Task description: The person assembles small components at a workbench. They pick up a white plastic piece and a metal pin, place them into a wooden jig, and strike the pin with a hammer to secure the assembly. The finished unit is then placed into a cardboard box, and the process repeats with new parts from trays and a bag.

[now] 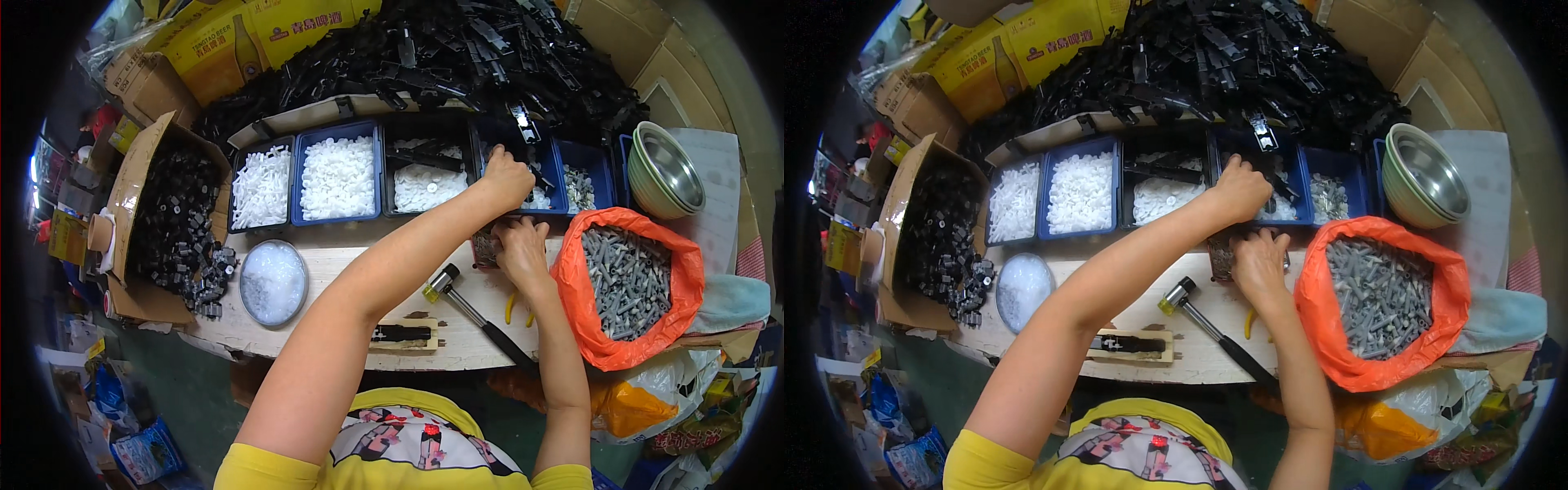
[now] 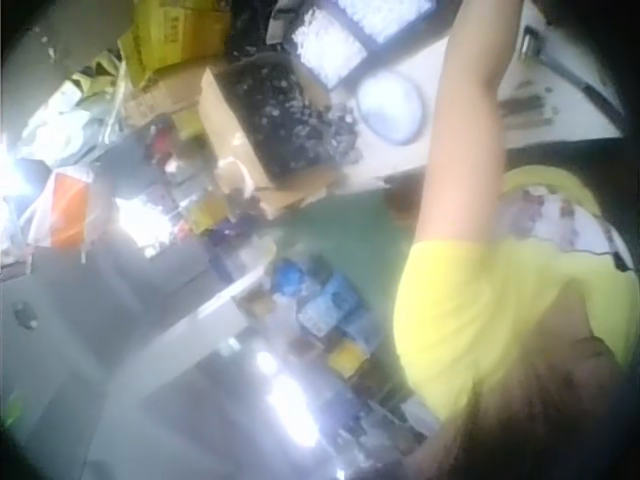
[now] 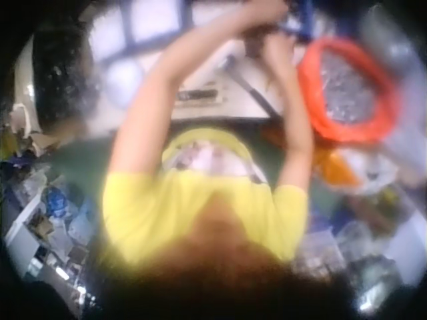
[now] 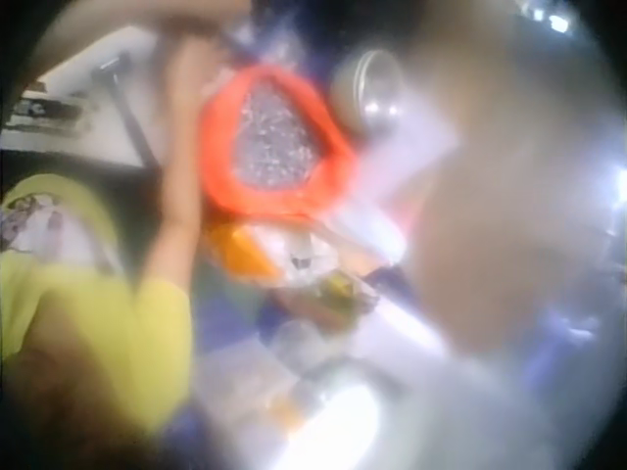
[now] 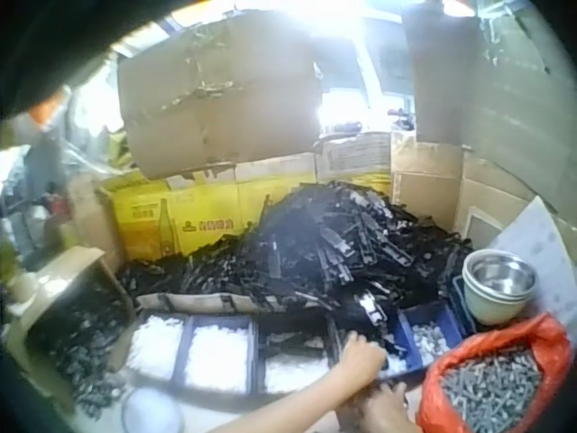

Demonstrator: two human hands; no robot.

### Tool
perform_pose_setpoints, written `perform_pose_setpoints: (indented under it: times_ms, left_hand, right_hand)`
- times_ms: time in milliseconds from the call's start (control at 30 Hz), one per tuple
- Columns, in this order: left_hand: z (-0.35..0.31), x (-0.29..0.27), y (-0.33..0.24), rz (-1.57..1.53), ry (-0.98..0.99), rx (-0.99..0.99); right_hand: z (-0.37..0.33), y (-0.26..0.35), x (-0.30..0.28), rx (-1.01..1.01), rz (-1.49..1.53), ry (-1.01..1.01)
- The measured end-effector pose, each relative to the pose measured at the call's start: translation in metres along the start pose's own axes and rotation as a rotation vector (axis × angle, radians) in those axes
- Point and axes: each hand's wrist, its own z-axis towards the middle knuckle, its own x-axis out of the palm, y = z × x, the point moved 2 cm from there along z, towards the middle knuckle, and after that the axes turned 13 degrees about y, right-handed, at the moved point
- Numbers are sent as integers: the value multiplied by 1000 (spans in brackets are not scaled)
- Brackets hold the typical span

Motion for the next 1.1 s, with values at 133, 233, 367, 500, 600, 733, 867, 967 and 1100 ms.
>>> perform_pose_setpoints:
  times_ms: [133,233,367,500,600,733,867,967,1100]
  left_hand:
    - [0,-3,3,-24,26,-9]
    - [0,4,1,62,34,-40]
    - [4,7,2,45,50,-44]
    - [-3,2,4,23,69,-1]
    - [-10,-6,0,27,140,-14]
    - [-20,-22,2,1,250,34]
    - [-20,-21,0,-61,226,25]
    - [-20,-23,0,-97,222,15]
    - [-28,-28,3,-145,114,-93]
  right_hand:
    - [-9,-8,3,-25,94,-120]
    - [-16,-7,-3,3,113,-107]
    - [-21,-7,-7,-36,287,-212]
    - [-27,-7,-14,-42,487,-317]
    - [-27,-9,-8,-64,470,-328]
    - [-29,-8,-3,-64,488,-316]
    - [-30,-6,-2,-75,478,-320]
    - [-34,-7,-4,-63,483,-324]
    - [-40,-11,-5,-55,511,-329]
